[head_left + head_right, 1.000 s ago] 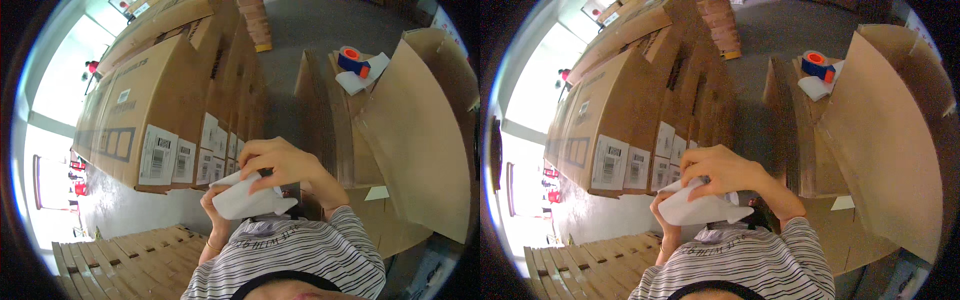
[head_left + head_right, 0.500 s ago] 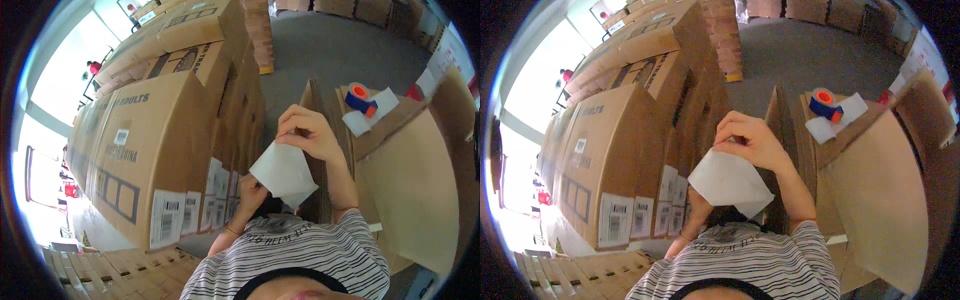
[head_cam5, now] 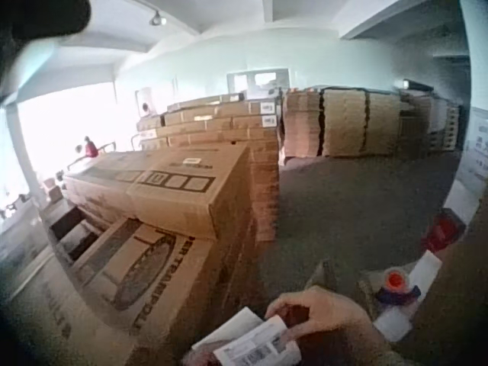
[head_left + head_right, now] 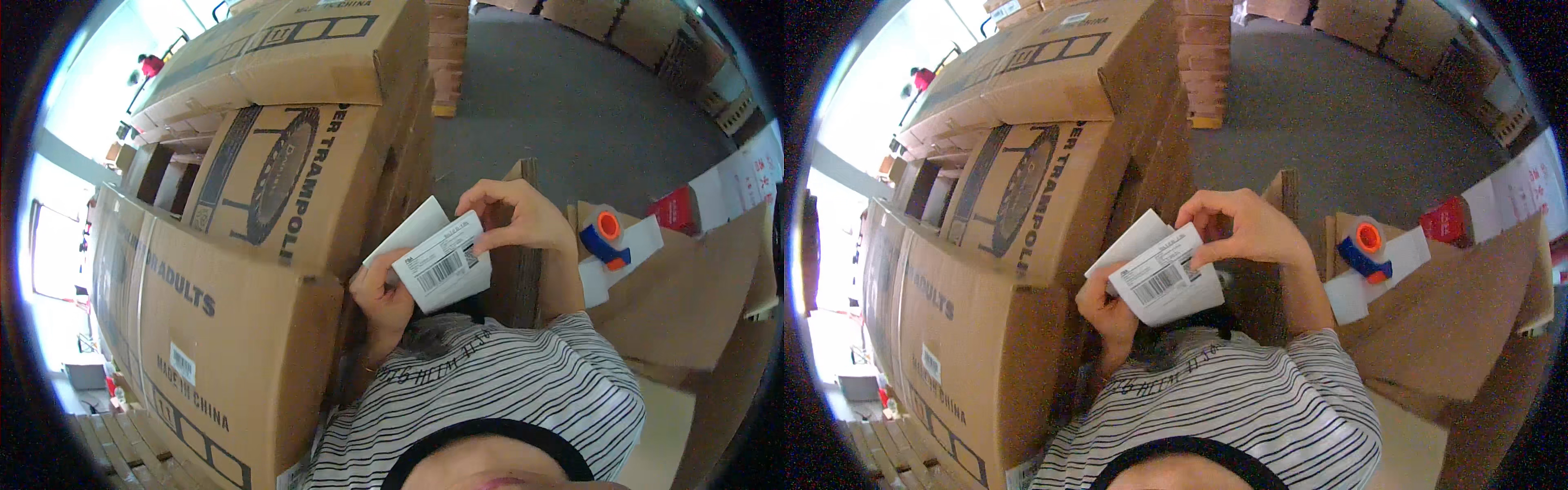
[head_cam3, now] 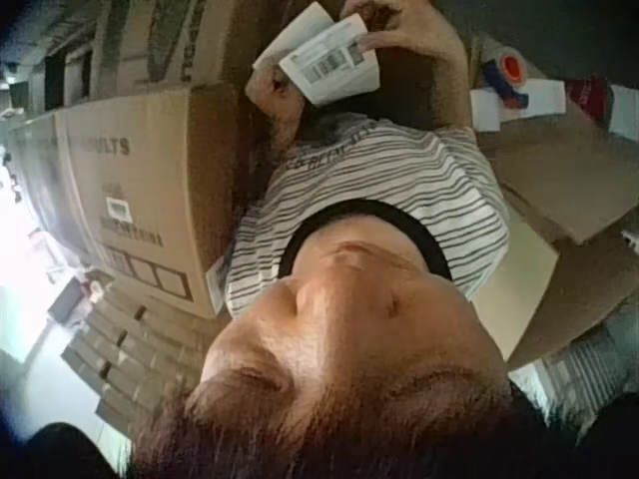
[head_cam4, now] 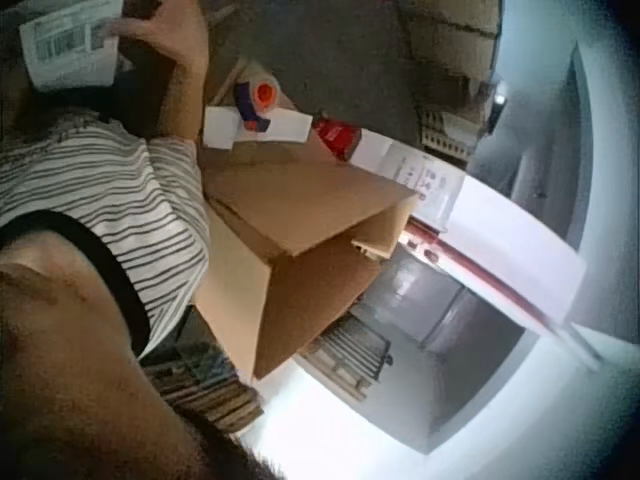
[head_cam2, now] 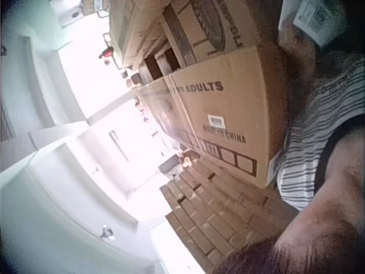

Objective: The person picks up sheets of labels and peels barcode labels from the backing paper, sticking them onto cardboard boxes stacked on pallets.

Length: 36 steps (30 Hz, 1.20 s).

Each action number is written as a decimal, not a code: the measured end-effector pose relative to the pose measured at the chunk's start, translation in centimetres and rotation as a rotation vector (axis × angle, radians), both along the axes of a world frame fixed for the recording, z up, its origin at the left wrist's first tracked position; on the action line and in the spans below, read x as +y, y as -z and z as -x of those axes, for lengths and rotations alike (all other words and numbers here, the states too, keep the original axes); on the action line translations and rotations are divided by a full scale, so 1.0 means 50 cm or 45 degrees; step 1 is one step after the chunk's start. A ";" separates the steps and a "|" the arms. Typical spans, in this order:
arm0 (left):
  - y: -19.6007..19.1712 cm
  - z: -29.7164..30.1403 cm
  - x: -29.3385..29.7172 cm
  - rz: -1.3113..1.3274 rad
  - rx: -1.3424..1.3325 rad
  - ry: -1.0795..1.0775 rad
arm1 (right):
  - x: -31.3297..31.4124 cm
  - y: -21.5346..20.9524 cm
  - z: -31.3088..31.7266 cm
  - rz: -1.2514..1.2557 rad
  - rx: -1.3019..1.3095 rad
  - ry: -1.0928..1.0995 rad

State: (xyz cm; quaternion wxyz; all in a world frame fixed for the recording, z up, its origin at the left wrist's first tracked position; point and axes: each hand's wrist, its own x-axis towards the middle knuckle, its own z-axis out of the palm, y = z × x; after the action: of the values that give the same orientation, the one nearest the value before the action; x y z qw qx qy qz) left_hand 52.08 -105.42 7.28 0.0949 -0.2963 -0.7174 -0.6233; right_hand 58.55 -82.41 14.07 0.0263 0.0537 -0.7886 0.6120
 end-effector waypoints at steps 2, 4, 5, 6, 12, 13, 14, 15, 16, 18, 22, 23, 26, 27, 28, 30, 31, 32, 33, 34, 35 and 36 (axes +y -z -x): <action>-0.025 0.028 0.034 0.045 0.118 -0.055 | 0.023 0.013 0.042 0.115 -0.055 -0.002; -0.033 0.051 0.062 0.069 0.181 -0.103 | 0.049 0.027 0.091 0.153 0.075 0.030; -0.032 0.065 0.079 0.092 0.247 -0.136 | 0.068 0.033 0.116 0.213 0.087 0.016; -0.030 0.081 0.099 0.089 0.249 -0.159 | 0.087 0.039 0.145 0.209 0.088 -0.007; -0.054 0.178 0.256 0.104 0.528 -0.064 | 0.262 0.007 0.291 -0.030 0.634 -0.284; -0.066 0.193 0.284 0.134 0.570 -0.089 | 0.288 -0.006 0.313 -0.009 0.633 -0.316; -0.077 0.209 0.310 0.156 0.566 -0.120 | 0.312 -0.022 0.334 -0.024 0.612 -0.326; -0.088 0.224 0.334 0.219 0.583 -0.117 | 0.337 -0.030 0.356 -0.038 0.591 -0.334; -0.094 0.239 0.354 0.278 0.598 -0.115 | 0.363 -0.025 0.378 -0.018 0.589 -0.364; -0.117 0.257 0.398 0.360 0.619 -0.144 | 0.426 -0.022 0.411 -0.008 0.743 -0.465; -0.127 0.298 0.462 0.517 0.498 -0.126 | 0.516 -0.033 0.459 -0.126 0.945 -0.452; -0.125 0.306 0.471 0.531 0.497 -0.135 | 0.532 -0.041 0.470 -0.185 1.106 -0.377; -0.113 0.328 0.490 0.652 0.462 -0.108 | 0.564 -0.019 0.486 0.471 1.315 0.016; -0.111 0.337 0.498 0.672 0.565 -0.105 | 0.613 -0.010 0.516 0.672 1.306 -0.072; -0.118 0.347 0.506 0.692 0.675 -0.096 | 0.662 -0.005 0.544 0.879 1.301 -0.159; -0.133 0.367 0.532 0.671 0.731 -0.016 | 0.756 -0.013 0.590 1.059 1.140 -0.529; -0.140 0.375 0.549 0.646 0.819 0.064 | 0.757 -0.008 0.620 1.071 1.062 -0.648; -0.151 0.382 0.564 0.621 0.908 0.140 | 0.737 0.005 0.637 0.960 1.023 -0.500; -0.161 0.386 0.578 0.623 0.908 0.135 | 0.721 0.016 0.655 0.844 0.969 -0.364; -0.170 0.390 0.588 0.618 0.936 0.198 | 0.693 0.034 0.670 0.608 0.933 0.025; -0.177 0.393 0.597 0.609 0.964 0.266 | 0.670 0.030 0.683 0.627 0.887 0.064; -0.180 0.397 0.609 0.617 0.962 0.255 | 0.650 0.025 0.695 0.645 0.842 0.102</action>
State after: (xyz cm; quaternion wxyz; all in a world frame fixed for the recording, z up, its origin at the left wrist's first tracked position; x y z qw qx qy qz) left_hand 32.25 -74.95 16.27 0.2172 -0.5843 -0.7254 -0.2918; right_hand 23.78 -49.93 12.82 0.3145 0.2084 -0.5638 0.7347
